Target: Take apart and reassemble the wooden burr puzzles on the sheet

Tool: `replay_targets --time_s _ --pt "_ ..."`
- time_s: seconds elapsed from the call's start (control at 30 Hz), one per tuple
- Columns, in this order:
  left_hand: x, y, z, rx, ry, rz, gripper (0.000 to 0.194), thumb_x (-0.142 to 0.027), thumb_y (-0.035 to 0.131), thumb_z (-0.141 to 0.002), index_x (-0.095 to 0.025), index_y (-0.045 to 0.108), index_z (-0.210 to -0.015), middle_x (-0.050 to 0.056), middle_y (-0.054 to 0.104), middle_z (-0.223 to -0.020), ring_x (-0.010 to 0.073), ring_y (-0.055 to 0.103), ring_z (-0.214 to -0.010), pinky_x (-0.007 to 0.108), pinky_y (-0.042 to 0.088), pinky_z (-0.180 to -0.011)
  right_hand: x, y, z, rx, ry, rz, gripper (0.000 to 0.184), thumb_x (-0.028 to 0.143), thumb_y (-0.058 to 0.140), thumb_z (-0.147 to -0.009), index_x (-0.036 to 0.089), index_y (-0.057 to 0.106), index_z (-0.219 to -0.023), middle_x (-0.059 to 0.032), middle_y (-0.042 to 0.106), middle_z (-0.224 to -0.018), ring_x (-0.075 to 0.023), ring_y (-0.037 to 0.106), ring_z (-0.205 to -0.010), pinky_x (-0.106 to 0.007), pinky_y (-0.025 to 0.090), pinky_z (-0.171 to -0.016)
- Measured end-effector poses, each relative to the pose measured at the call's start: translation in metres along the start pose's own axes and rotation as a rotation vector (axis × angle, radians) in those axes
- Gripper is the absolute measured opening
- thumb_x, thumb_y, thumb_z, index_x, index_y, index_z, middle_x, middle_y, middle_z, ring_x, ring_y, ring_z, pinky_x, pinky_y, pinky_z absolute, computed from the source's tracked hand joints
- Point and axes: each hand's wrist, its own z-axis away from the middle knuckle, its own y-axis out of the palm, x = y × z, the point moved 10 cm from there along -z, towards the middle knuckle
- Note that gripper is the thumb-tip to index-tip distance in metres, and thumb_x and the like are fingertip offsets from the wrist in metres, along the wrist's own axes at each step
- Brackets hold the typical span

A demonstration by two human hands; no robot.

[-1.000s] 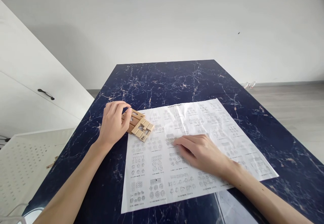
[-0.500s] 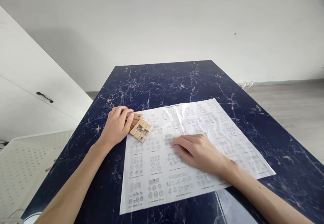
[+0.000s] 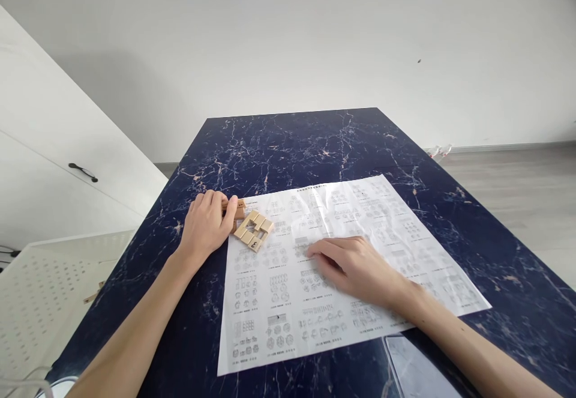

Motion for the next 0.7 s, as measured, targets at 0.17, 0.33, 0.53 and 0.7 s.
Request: replay_targets --time_s 0.17,0.33,0.53,0.7 --pt "0.004 -0.002 -0.001 0.019 -0.075 -0.051 0.041 -0.046 0.039 -0.108 -0.022 0.057 -0.081 0.011 0.072 -0.089 0.0305 0.068 -0.088 0.04 0.048 -0.077 -0.001 0.0 0.0 0.012 0.02 -0.012 0.029 0.019 0.048 -0.105 0.022 0.076 -0.112 -0.0051 0.085 -0.104 -0.0209 0.079 -0.084 -0.033 0.054 -0.074" --pt "0.007 -0.008 0.0 0.029 -0.173 -0.105 0.051 -0.05 0.039 -0.107 -0.02 0.06 -0.071 0.01 0.075 -0.081 0.0276 0.07 -0.074 0.031 0.029 -0.057 -0.002 0.002 0.0 0.045 0.038 -0.016 0.029 0.019 0.048 -0.105 0.023 0.076 -0.113 -0.0055 0.084 -0.106 -0.0214 0.079 -0.086 -0.034 0.055 -0.077" --pt "0.012 -0.012 0.001 0.025 -0.24 -0.12 0.051 -0.048 0.043 -0.103 -0.018 0.063 -0.067 0.011 0.074 -0.073 0.0271 0.068 -0.066 0.03 0.021 -0.057 -0.003 0.002 -0.001 0.063 0.046 -0.021 0.03 0.019 0.047 -0.105 0.023 0.075 -0.114 -0.0047 0.084 -0.106 -0.022 0.079 -0.087 -0.035 0.055 -0.077" --pt "0.013 -0.014 0.002 -0.004 -0.271 -0.038 0.049 -0.047 0.046 -0.1 -0.018 0.06 -0.063 0.012 0.07 -0.068 0.026 0.063 -0.063 0.031 0.018 -0.06 -0.002 0.002 -0.001 0.078 0.048 -0.016 0.03 0.019 0.047 -0.106 0.023 0.075 -0.115 -0.0057 0.084 -0.107 -0.0228 0.079 -0.089 -0.035 0.054 -0.078"
